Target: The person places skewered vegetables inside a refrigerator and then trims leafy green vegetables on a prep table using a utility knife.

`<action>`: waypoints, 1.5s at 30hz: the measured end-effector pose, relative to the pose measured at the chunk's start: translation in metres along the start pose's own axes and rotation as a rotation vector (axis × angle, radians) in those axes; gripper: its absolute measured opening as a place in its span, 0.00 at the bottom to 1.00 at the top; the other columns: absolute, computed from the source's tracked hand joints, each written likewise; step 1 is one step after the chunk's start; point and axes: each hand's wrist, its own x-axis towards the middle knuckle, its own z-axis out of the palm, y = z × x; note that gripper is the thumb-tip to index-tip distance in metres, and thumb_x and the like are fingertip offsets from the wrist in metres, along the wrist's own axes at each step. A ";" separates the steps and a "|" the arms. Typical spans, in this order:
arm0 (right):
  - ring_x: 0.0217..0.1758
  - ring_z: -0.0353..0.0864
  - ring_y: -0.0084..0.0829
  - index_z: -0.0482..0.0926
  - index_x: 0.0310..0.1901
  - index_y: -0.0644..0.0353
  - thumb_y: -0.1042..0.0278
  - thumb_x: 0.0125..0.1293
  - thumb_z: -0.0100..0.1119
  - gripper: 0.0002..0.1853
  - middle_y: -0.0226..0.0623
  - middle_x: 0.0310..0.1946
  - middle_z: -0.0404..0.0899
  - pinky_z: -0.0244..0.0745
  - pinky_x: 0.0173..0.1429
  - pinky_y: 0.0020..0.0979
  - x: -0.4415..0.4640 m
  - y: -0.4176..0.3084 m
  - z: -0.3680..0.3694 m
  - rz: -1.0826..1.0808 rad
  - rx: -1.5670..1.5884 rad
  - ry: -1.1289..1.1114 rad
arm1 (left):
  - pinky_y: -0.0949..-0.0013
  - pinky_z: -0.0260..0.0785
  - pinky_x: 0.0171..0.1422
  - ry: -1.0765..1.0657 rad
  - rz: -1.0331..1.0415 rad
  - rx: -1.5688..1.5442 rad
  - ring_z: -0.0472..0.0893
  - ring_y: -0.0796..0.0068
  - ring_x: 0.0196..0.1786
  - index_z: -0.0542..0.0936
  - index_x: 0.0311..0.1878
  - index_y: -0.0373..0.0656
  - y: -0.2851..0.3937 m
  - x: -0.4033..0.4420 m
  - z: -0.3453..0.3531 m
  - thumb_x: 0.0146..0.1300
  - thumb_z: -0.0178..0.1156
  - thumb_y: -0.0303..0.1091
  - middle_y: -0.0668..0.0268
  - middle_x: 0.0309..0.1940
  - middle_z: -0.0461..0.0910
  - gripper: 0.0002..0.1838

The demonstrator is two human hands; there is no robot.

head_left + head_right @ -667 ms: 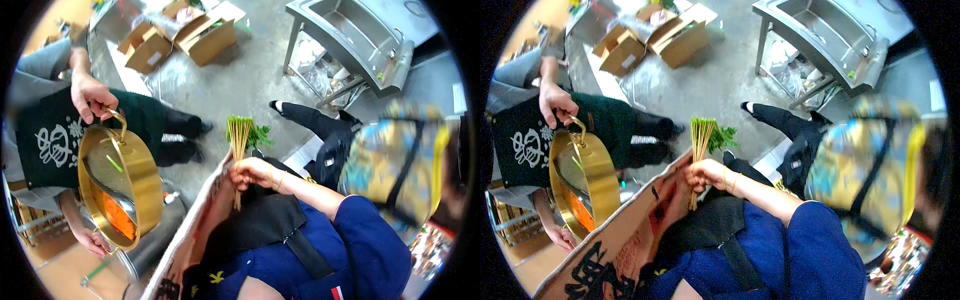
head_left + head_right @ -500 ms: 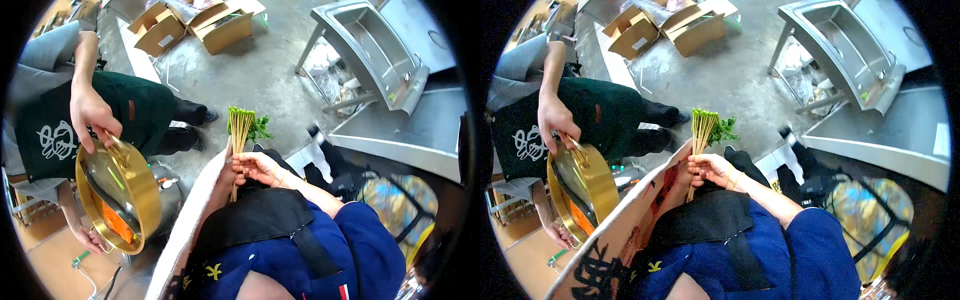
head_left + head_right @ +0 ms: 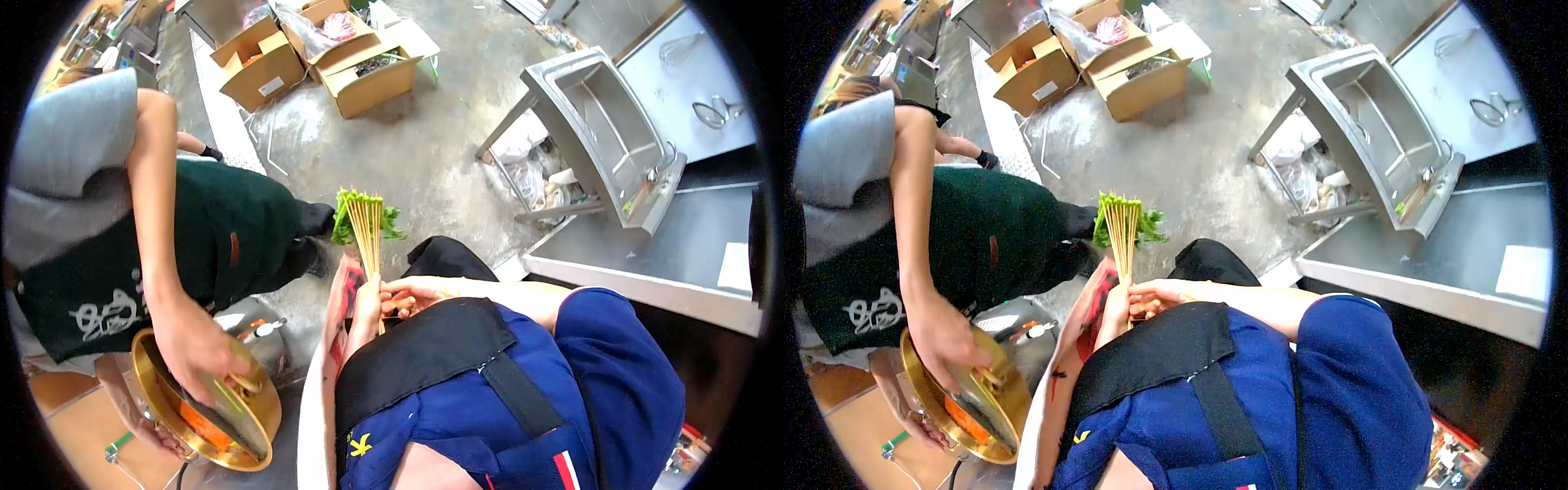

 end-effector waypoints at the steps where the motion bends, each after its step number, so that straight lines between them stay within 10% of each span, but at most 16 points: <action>1: 0.17 0.68 0.15 0.78 0.38 0.54 0.53 0.69 0.53 0.13 0.28 0.31 0.82 0.71 0.28 0.17 -0.005 -0.013 0.001 -0.001 -0.030 0.043 | 0.74 0.57 0.15 -0.025 -0.007 -0.069 0.70 0.77 0.14 0.73 0.34 0.42 -0.006 0.017 0.001 0.71 0.44 0.53 0.68 0.18 0.72 0.22; 7: 0.38 0.78 0.19 0.80 0.39 0.55 0.63 0.65 0.52 0.09 0.29 0.35 0.83 0.66 0.42 0.17 -0.056 -0.144 -0.008 -0.432 -0.275 -0.179 | 0.80 0.48 0.14 0.041 -0.032 -0.276 0.58 0.84 0.12 0.70 0.33 0.45 0.106 0.064 0.072 0.72 0.44 0.51 0.73 0.17 0.66 0.19; 12: 0.32 0.79 0.18 0.84 0.36 0.55 0.66 0.61 0.52 0.10 0.28 0.30 0.83 0.64 0.30 0.17 -0.160 -0.287 -0.007 -0.551 -1.045 0.022 | 0.75 0.51 0.13 -0.166 0.271 -0.441 0.60 0.79 0.11 0.68 0.26 0.46 0.208 0.147 0.163 0.73 0.43 0.48 0.71 0.14 0.65 0.21; 16: 0.29 0.83 0.23 0.85 0.38 0.55 0.62 0.56 0.55 0.12 0.34 0.25 0.84 0.74 0.35 0.29 -0.247 -0.397 0.008 -0.510 -1.687 -0.089 | 0.73 0.59 0.22 0.118 0.435 -0.150 0.64 0.82 0.20 0.68 0.23 0.47 0.322 0.190 0.255 0.73 0.46 0.45 0.75 0.16 0.64 0.21; 22: 0.31 0.83 0.37 0.86 0.26 0.54 0.57 0.48 0.67 0.10 0.36 0.24 0.83 0.76 0.38 0.37 -0.335 -0.511 0.018 -0.814 -2.232 0.384 | 0.73 0.55 0.21 0.186 0.698 0.116 0.61 0.83 0.18 0.66 0.25 0.46 0.476 0.271 0.366 0.73 0.46 0.48 0.75 0.17 0.63 0.21; 25: 0.31 0.83 0.40 0.76 0.33 0.65 0.50 0.49 0.70 0.24 0.42 0.25 0.80 0.76 0.35 0.38 -0.350 -0.579 0.002 -1.034 -2.418 0.681 | 0.74 0.48 0.16 0.047 0.595 -0.131 0.55 0.83 0.14 0.62 0.23 0.49 0.565 0.324 0.413 0.73 0.44 0.50 0.76 0.14 0.57 0.22; 30: 0.21 0.81 0.33 0.70 0.35 0.56 0.63 0.61 0.57 0.09 0.35 0.15 0.74 0.73 0.23 0.33 -0.369 -0.710 -0.040 -1.757 -1.988 1.210 | 0.75 0.48 0.17 -0.272 0.267 -0.410 0.53 0.82 0.15 0.60 0.25 0.51 0.682 0.452 0.473 0.73 0.39 0.49 0.75 0.16 0.55 0.20; 35: 0.32 0.81 0.35 0.72 0.49 0.55 0.71 0.59 0.53 0.15 0.31 0.36 0.79 0.77 0.33 0.34 -0.434 -0.814 -0.050 -1.795 -1.757 1.410 | 0.77 0.54 0.22 -0.429 -0.073 -0.509 0.58 0.83 0.17 0.62 0.27 0.49 0.801 0.493 0.560 0.75 0.38 0.48 0.77 0.16 0.56 0.19; 40: 0.46 0.83 0.29 0.66 0.59 0.59 0.74 0.62 0.59 0.23 0.42 0.52 0.78 0.79 0.48 0.29 -0.488 -0.905 -0.114 -1.816 -0.647 0.967 | 0.79 0.50 0.17 -0.579 -0.176 -0.335 0.56 0.88 0.14 0.63 0.29 0.51 0.865 0.548 0.637 0.74 0.43 0.48 0.80 0.16 0.56 0.17; 45: 0.44 0.80 0.23 0.71 0.55 0.59 0.53 0.70 0.53 0.20 0.34 0.47 0.78 0.73 0.44 0.23 -0.609 -1.042 -0.225 -1.520 -0.353 0.563 | 0.78 0.49 0.14 -0.710 -0.024 0.286 0.53 0.86 0.11 0.61 0.27 0.51 0.931 0.592 0.747 0.73 0.43 0.52 0.77 0.16 0.58 0.20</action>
